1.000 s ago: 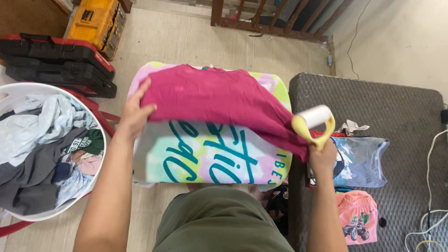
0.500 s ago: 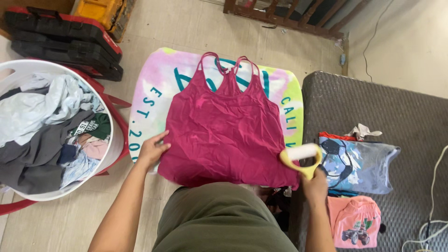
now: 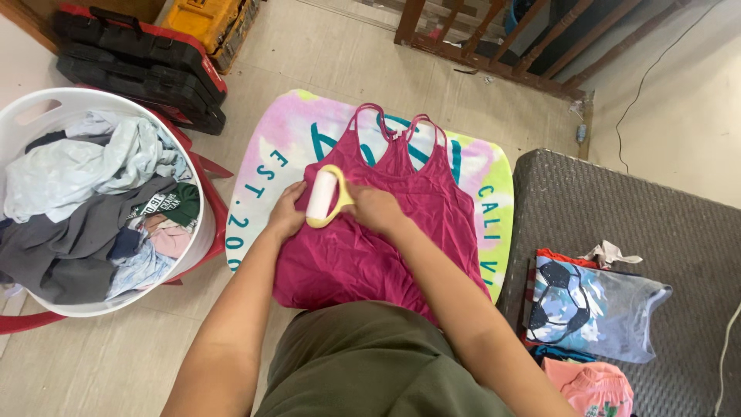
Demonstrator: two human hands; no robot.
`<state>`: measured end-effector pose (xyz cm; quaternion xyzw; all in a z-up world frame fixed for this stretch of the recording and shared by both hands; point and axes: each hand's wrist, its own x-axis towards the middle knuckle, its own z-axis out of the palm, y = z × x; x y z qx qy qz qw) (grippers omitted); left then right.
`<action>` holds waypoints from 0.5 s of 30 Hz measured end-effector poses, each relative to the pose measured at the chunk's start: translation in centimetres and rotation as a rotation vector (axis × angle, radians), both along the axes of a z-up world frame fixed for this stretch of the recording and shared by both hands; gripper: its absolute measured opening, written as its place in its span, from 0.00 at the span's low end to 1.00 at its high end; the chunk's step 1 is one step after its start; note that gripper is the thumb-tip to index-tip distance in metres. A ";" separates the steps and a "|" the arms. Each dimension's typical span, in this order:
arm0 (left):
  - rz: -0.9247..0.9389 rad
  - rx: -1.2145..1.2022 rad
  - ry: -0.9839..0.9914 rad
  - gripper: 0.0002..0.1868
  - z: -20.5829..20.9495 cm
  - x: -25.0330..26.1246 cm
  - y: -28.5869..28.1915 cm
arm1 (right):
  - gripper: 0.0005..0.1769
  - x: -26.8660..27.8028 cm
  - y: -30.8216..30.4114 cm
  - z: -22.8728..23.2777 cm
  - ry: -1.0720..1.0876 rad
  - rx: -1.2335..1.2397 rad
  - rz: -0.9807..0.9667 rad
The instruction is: The person uses a lint roller to remove lint from a pink tank top and a green t-shirt. They roll the sticky surface over each garment, flip the items to treat both sides, and place the finished pieces aside.
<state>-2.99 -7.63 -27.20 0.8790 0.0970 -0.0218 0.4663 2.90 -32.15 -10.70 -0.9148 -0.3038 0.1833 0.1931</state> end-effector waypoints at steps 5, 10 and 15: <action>0.015 -0.033 0.053 0.46 3.0 -1.8 0.6 | 0.27 1.3 -5.4 -0.9 0.179 -0.166 -0.076; 0.022 -0.023 0.086 0.44 5.6 -1.7 0.3 | 0.33 0.4 -20.3 -0.2 0.147 -0.324 -0.183; 0.024 -0.017 0.071 0.44 5.6 -1.7 0.2 | 0.36 -2.9 -31.2 0.3 0.115 -0.342 -0.306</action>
